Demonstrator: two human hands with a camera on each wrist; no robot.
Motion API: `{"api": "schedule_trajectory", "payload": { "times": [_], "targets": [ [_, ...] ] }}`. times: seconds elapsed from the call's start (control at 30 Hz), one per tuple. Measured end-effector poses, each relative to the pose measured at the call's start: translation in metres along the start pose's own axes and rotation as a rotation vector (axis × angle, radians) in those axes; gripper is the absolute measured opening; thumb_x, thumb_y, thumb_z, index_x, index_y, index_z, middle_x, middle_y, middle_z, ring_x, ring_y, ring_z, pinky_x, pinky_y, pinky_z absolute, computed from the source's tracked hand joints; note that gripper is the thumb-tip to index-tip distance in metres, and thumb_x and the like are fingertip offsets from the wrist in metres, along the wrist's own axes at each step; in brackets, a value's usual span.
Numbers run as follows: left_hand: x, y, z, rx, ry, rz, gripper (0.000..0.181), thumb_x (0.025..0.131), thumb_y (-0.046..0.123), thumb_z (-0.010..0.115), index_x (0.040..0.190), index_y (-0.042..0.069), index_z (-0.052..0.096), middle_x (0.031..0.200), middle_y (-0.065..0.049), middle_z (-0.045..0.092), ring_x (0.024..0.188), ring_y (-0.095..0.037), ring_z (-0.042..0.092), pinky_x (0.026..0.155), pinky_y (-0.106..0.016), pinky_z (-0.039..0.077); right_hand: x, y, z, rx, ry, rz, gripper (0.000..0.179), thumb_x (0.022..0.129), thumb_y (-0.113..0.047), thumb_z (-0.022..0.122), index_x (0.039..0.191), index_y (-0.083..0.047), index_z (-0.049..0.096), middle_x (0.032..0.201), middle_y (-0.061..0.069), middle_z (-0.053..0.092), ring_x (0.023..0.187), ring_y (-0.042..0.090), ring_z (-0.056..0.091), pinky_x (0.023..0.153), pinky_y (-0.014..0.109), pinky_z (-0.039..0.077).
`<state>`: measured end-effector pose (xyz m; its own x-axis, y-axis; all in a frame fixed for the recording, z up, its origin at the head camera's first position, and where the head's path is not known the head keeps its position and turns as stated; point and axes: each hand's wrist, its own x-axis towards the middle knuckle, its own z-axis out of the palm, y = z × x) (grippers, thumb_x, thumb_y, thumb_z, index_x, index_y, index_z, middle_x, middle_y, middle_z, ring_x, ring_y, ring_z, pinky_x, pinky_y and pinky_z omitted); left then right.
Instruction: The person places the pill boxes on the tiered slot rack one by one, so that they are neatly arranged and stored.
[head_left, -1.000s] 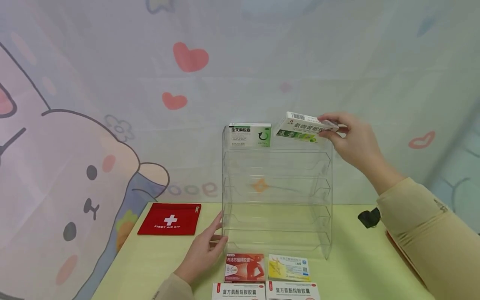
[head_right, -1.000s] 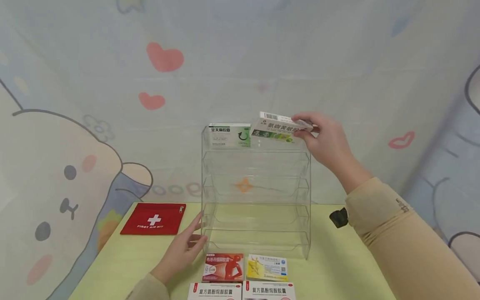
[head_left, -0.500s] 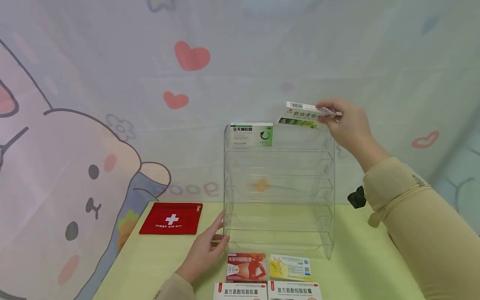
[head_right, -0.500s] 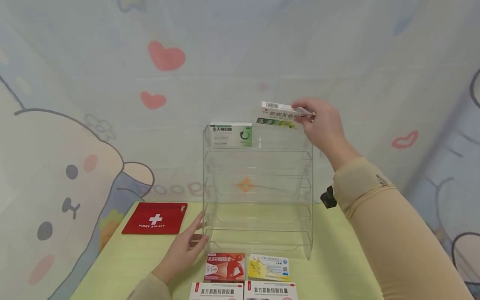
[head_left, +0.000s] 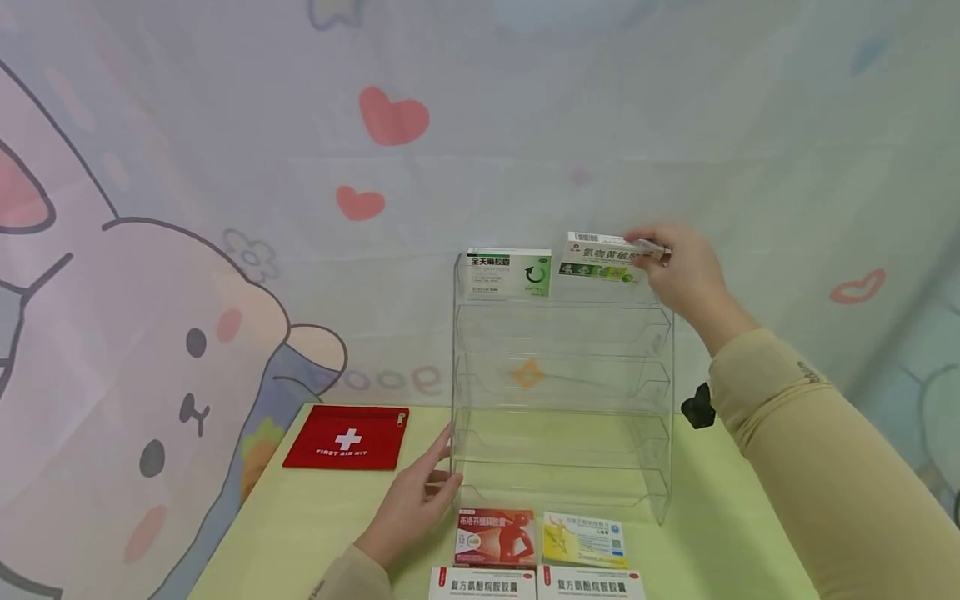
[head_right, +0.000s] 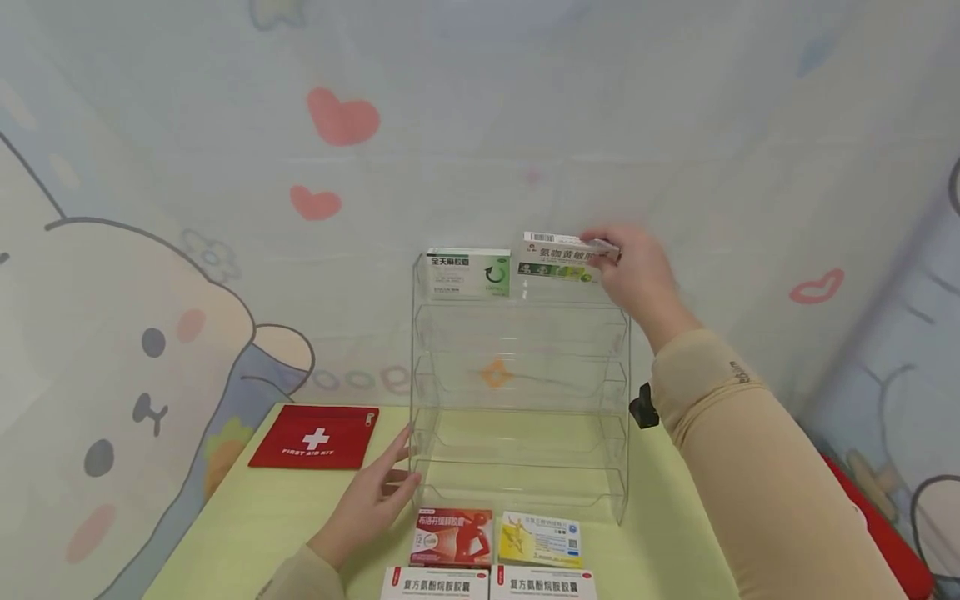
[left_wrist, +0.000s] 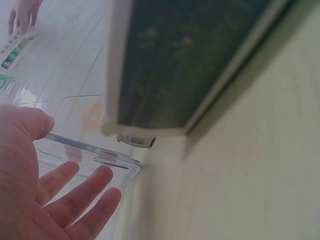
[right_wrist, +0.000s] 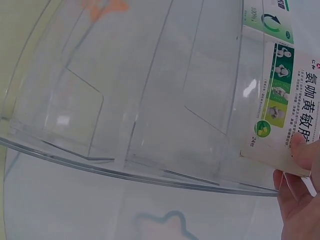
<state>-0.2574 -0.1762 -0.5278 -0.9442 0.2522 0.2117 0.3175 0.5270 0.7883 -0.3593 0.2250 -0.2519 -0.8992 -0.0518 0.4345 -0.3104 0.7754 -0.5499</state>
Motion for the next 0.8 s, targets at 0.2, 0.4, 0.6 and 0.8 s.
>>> {"api": "schedule_trajectory", "payload": {
  "times": [0.2, 0.4, 0.6, 0.8],
  "targets": [
    [0.002, 0.000, 0.002, 0.000, -0.005, -0.010, 0.081, 0.109, 0.028, 0.069, 0.175, 0.042, 0.024, 0.162, -0.015, 0.061, 0.120, -0.025, 0.079, 0.102, -0.041, 0.067, -0.003, 0.007, 0.004, -0.058, -0.011, -0.039, 0.036, 0.111, -0.011, 0.065, 0.145, -0.019, 0.070, 0.155, 0.015, 0.059, 0.120, 0.039, 0.059, 0.090, 0.051, 0.054],
    [0.002, -0.001, 0.003, 0.000, -0.009, -0.002, 0.082, 0.109, 0.029, 0.069, 0.175, 0.044, 0.024, 0.161, -0.015, 0.062, 0.119, -0.024, 0.079, 0.102, -0.040, 0.067, -0.004, 0.014, 0.006, -0.096, -0.006, -0.078, 0.036, 0.111, -0.010, 0.065, 0.146, -0.017, 0.069, 0.154, 0.015, 0.061, 0.120, 0.039, 0.062, 0.089, 0.053, 0.054],
    [0.002, -0.001, 0.003, 0.008, -0.005, -0.002, 0.081, 0.109, 0.030, 0.069, 0.175, 0.045, 0.023, 0.161, -0.014, 0.062, 0.120, -0.024, 0.079, 0.102, -0.040, 0.067, -0.005, 0.013, 0.009, -0.095, -0.006, -0.062, 0.038, 0.111, -0.010, 0.064, 0.148, -0.017, 0.068, 0.157, 0.016, 0.060, 0.133, 0.043, 0.061, 0.096, 0.057, 0.055],
    [0.003, -0.001, 0.003, 0.019, -0.003, -0.012, 0.082, 0.109, 0.027, 0.068, 0.175, 0.046, 0.022, 0.161, -0.015, 0.062, 0.121, -0.025, 0.079, 0.102, -0.042, 0.067, -0.006, 0.010, 0.011, -0.104, -0.007, -0.044, 0.039, 0.111, -0.010, 0.063, 0.150, -0.017, 0.066, 0.160, 0.018, 0.058, 0.144, 0.045, 0.055, 0.101, 0.061, 0.054]
  ]
}}
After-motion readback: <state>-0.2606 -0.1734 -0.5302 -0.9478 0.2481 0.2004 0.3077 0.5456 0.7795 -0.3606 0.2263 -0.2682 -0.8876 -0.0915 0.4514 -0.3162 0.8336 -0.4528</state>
